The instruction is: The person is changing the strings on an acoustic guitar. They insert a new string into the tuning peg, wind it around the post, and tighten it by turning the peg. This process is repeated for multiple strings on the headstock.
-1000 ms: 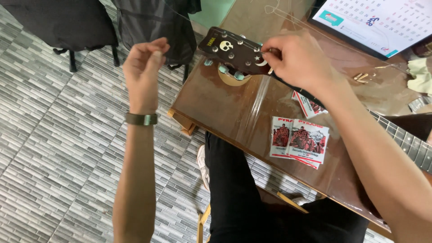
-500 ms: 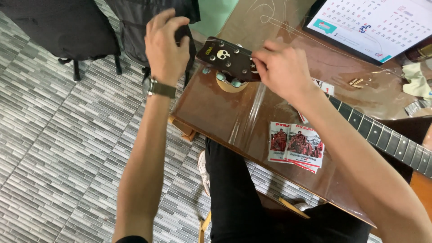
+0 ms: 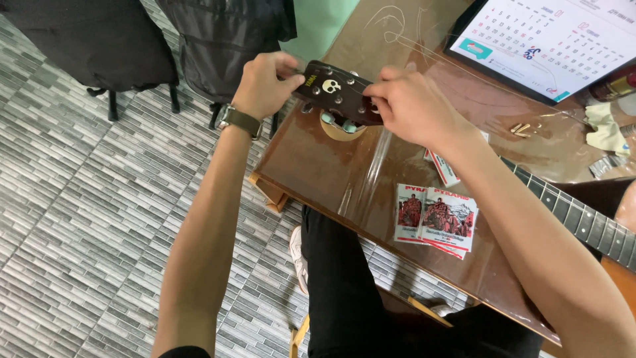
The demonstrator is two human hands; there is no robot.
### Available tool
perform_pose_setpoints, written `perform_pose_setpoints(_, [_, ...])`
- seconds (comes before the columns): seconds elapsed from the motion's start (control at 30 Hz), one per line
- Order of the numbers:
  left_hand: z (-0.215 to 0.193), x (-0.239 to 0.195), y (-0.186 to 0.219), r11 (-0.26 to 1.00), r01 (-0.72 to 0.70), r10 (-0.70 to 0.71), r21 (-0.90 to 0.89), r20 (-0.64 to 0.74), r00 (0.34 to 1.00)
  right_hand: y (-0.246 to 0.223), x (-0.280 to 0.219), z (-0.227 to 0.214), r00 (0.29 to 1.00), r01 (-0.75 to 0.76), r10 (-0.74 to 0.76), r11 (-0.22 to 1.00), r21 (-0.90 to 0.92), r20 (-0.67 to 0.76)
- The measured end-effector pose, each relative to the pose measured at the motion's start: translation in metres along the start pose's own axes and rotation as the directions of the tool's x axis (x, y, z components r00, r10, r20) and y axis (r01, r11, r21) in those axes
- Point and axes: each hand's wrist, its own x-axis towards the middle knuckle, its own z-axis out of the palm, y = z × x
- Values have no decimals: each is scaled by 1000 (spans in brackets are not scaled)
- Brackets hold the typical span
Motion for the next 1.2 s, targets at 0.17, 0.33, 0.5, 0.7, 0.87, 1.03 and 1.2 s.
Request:
perform_pose_setpoints(0.17, [5, 5, 2, 945, 88, -34, 314, -174, 984, 0, 3, 7, 1000, 10, -11, 999, -43, -19])
perform_pose_setpoints(0.33, [8, 18, 7, 937, -65, 63, 344, 17, 998, -1, 5, 6, 1000, 17, -18, 998, -64, -19])
perform_pose_setpoints(0.5, [15, 30, 5, 982, -127, 112, -142, -107, 988, -1, 4, 8, 999, 8, -11, 998, -62, -52])
perform_pose_setpoints(0.7, [22, 7, 24, 989, -83, 32, -125, -363, 931, -11, 1, -9, 998, -37, 36, 999, 31, 52])
perform_pose_setpoints(0.87, [35, -14, 21, 986, -82, 17, -146, -399, 917, -3, -20, -36, 995, -67, 50, 977, 204, 86])
perform_pose_setpoints(1.03, [40, -14, 12, 978, -162, 91, -129, -435, 896, 6, -42, -35, 994, -108, 112, 962, 251, -2])
perform_pose_setpoints(1.2, [42, -13, 8, 982, -146, 80, -120, -435, 897, 7, -59, -20, 984, -19, 46, 988, 156, -173])
